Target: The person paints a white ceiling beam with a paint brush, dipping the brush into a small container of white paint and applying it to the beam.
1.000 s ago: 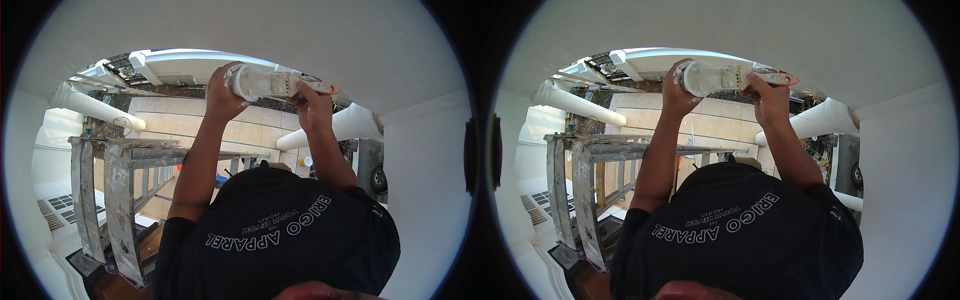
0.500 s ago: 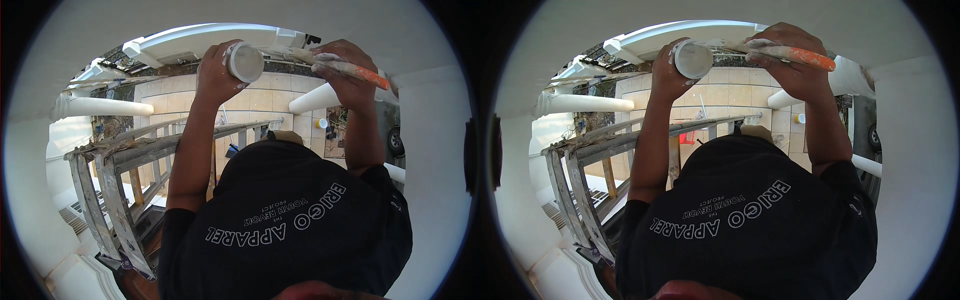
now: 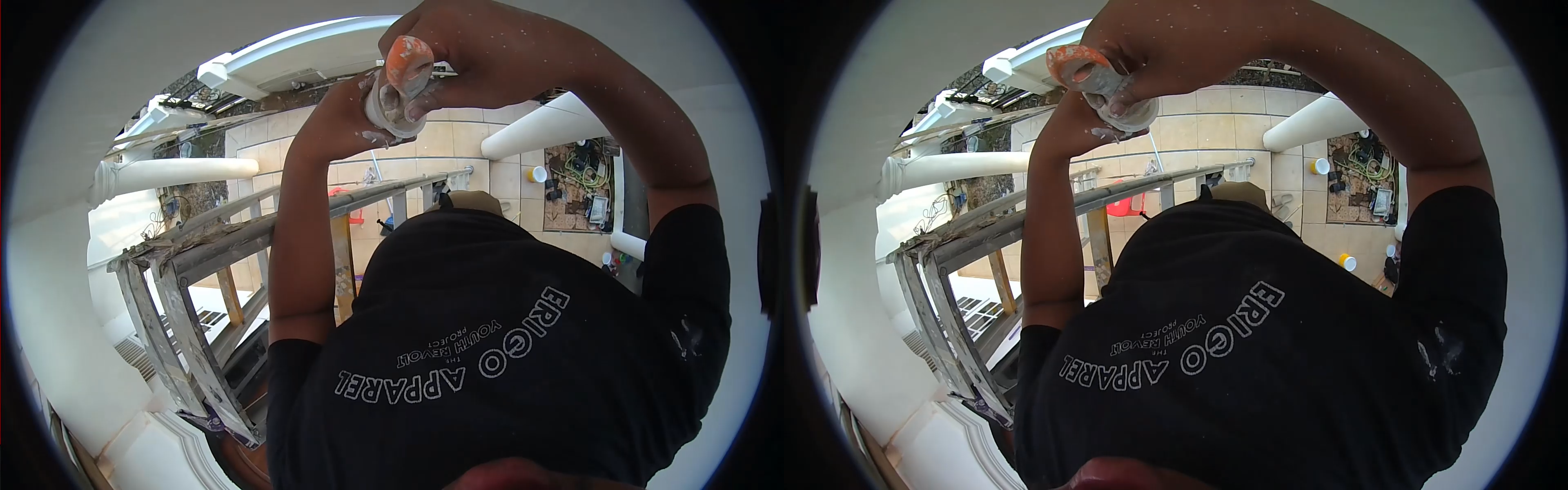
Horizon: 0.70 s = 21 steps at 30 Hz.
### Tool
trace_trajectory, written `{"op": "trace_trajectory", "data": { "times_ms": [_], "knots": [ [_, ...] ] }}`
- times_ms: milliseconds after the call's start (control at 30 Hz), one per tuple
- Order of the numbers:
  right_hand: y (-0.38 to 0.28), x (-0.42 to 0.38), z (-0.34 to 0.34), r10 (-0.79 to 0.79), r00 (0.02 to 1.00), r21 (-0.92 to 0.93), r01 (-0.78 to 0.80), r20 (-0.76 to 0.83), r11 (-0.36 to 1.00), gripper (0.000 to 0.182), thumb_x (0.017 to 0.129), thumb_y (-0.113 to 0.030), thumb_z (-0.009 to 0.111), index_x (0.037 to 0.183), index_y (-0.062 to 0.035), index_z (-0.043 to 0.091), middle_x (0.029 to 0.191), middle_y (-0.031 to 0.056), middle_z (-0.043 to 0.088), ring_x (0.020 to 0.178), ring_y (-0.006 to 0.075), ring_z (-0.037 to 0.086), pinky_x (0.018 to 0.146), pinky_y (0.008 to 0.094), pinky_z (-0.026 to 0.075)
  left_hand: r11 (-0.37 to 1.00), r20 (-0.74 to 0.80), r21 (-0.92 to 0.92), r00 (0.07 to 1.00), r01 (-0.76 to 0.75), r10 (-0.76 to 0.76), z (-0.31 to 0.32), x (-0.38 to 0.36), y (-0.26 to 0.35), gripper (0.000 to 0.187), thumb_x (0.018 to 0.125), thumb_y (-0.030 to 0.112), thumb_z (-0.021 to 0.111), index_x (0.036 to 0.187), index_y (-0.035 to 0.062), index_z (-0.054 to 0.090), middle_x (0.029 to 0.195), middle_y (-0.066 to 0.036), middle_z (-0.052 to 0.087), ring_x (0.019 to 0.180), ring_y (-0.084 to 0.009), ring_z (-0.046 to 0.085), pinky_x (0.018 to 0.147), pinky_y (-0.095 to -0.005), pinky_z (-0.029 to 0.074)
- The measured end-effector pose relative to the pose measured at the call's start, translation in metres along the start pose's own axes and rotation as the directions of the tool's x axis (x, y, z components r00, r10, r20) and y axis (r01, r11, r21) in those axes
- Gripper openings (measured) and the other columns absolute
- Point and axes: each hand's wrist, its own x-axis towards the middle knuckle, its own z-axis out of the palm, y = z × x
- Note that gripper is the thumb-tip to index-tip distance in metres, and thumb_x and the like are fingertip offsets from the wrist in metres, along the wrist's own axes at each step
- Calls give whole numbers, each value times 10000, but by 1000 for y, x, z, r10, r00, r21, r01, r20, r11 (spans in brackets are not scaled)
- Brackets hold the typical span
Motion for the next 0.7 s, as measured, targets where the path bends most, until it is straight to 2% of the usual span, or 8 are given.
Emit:
{"op": "trace_trajectory", "data": {
  "times_ms": [200, 300, 333, 367, 400, 467, 600, 700],
  "knots": [
    [10, 3, 0, 450, 893, -75, -447, 29, 891, 200, 803, -162, 697, 934, -17, 655, 737, 123, 656, 721, 234, 638, 675, 371, 484, 977, 8, 90, 980, 195, -197, -6, 1, 14, 721, 483, 251, 911, 1102, 4, 636, 966, -156, 712, 899, -315, 693, 849, -379, 522],
    [32, -4, 3, 571, 807, -8, -578, -150, 816, 206, 835, -163, 690, 963, -3, 667, 752, 82, 663, 731, 183, 630, 666, 349, 488, 970, -82, 233, 995, 67, -49, -4, 1, 6, 712, 503, 253, 899, 1118, 20, 628, 989, -167, 705, 925, -335, 685, 852, -392, 519],
    [48, -11, 5, 638, 746, 288, -578, -191, 763, 176, 849, -156, 685, 951, -13, 668, 765, 70, 660, 726, 180, 621, 668, 341, 490, 969, -82, 238, 996, 66, -47, -3, 1, 7, 712, 503, 253, 899, 1118, 20, 628, 989, -167, 705, 925, -335, 685, 852, -392, 519],
    [61, -19, 10, 707, 678, 560, -513, -200, 651, 147, 864, -150, 679, 939, -24, 669, 777, 58, 658, 721, 178, 612, 671, 332, 491, 967, -135, 247, 991, 57, -24, -1, 0, 9, 699, 518, 250, 891, 1127, 33, 624, 1001, -168, 701, 933, -345, 678, 855, -399, 518],
    [72, -30, 16, 703, 681, 558, -509, -204, 655, 147, 864, -150, 679, 939, -24, 669, 777, 58, 658, 721, 178, 612, 671, 332, 491, 966, -187, 256, 982, 48, 1, 0, -1, 10, 687, 534, 247, 884, 1136, 47, 620, 1012, -168, 698, 942, -356, 672, 858, -406, 516],
    [92, -50, 31, 716, 656, 852, -211, -241, 479, 254, 835, -225, 741, 991, -38, 670, 914, 68, 686, 788, 139, 640, 604, 251, 466, 957, -193, 285, 981, 50, 7, 2, -2, 1, 669, 565, 250, 873, 1155, 75, 610, 1051, -156, 690, 977, -364, 657, 861, -412, 516],
    [95, -58, 65, 852, 413, 943, 225, -321, 247, 189, 872, -203, 716, 951, -48, 640, 798, 44, 659, 648, 102, 602, 536, 223, 501, 945, -296, 299, 954, 130, -38, 3, -2, -1, 732, 594, 303, 916, 1183, 34, 575, 1082, -150, 682, 1007, -282, 666, 876, -380, 519],
    [100, -69, 69, 856, 378, 882, 440, -353, 169, 136, 872, -142, 712, 936, -47, 637, 839, 69, 660, 653, 137, 627, 545, 243, 542, 965, -432, 203, 900, 165, -63, 5, 0, -2, 748, 588, 313, 927, 1178, 35, 560, 1076, -147, 676, 1006, -282, 663, 870, -389, 524]
  ]
}}
